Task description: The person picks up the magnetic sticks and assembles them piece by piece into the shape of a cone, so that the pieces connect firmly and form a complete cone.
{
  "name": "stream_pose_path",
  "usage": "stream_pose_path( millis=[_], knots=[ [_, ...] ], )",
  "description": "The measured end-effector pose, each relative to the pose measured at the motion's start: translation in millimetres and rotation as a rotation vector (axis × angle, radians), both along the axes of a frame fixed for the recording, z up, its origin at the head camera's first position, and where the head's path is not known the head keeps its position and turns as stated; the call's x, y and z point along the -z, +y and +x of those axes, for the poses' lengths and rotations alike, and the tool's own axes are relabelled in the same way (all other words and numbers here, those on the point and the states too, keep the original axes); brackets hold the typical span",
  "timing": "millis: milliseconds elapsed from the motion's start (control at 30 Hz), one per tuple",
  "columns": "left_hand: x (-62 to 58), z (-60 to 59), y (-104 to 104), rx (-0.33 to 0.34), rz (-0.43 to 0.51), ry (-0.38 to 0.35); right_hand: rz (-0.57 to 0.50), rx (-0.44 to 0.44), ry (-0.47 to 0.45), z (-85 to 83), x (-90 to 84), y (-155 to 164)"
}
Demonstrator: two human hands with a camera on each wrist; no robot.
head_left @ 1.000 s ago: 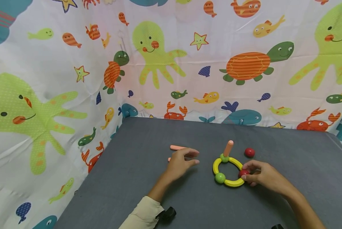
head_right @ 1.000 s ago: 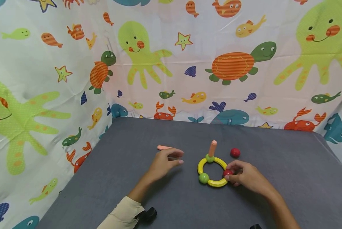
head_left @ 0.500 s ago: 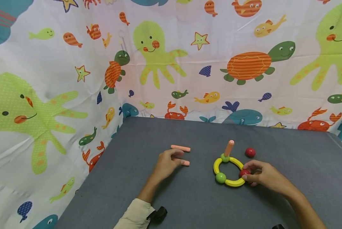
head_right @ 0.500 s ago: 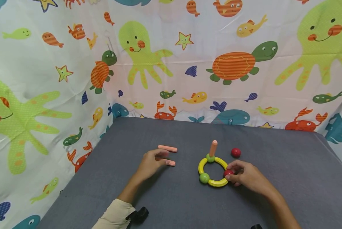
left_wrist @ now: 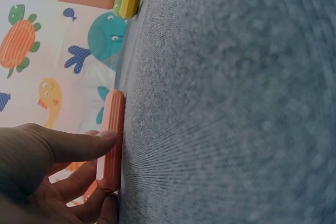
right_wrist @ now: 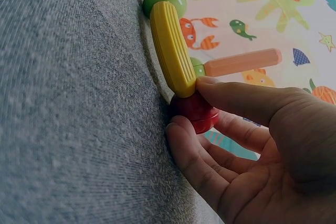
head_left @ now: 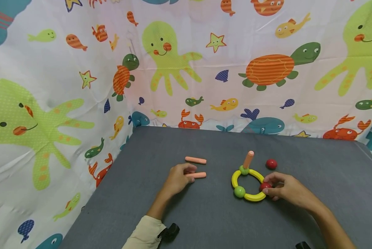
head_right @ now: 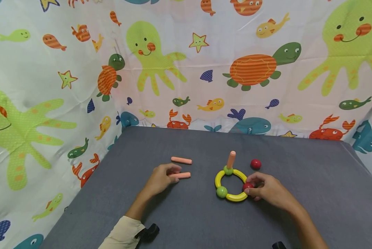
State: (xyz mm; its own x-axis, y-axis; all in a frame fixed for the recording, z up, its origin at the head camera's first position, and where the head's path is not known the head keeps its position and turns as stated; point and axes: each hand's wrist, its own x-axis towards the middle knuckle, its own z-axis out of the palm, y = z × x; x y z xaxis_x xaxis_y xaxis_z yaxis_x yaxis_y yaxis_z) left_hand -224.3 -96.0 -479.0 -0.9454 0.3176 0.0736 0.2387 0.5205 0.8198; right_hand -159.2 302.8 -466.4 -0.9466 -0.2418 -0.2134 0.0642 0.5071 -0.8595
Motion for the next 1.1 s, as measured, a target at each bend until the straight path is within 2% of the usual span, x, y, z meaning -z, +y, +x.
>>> stream_pose_path(
  millis=[200, 633, 767, 1100],
  knots=[
    [1.3, -0.6, -1, 0.01, -0.037, 0.007, 0.006, 0.009, -0.009, -0.8, 1.8, 1],
    [0.3, -0.1, 1, 0.016, -0.017, 0.048, 0.0, 0.005, -0.012, -0.5, -0.9, 0],
    [-2.3, 0.2, 7, 0.023, -0.025, 0.083, 0.003, 0.005, -0.012, -0.8, -1.2, 0],
    [-7.6, 6.4, 32, 0.014, -0.047, 0.096, 0.011, 0.007, -0.015, -1.0, 1.1, 2]
  ],
)
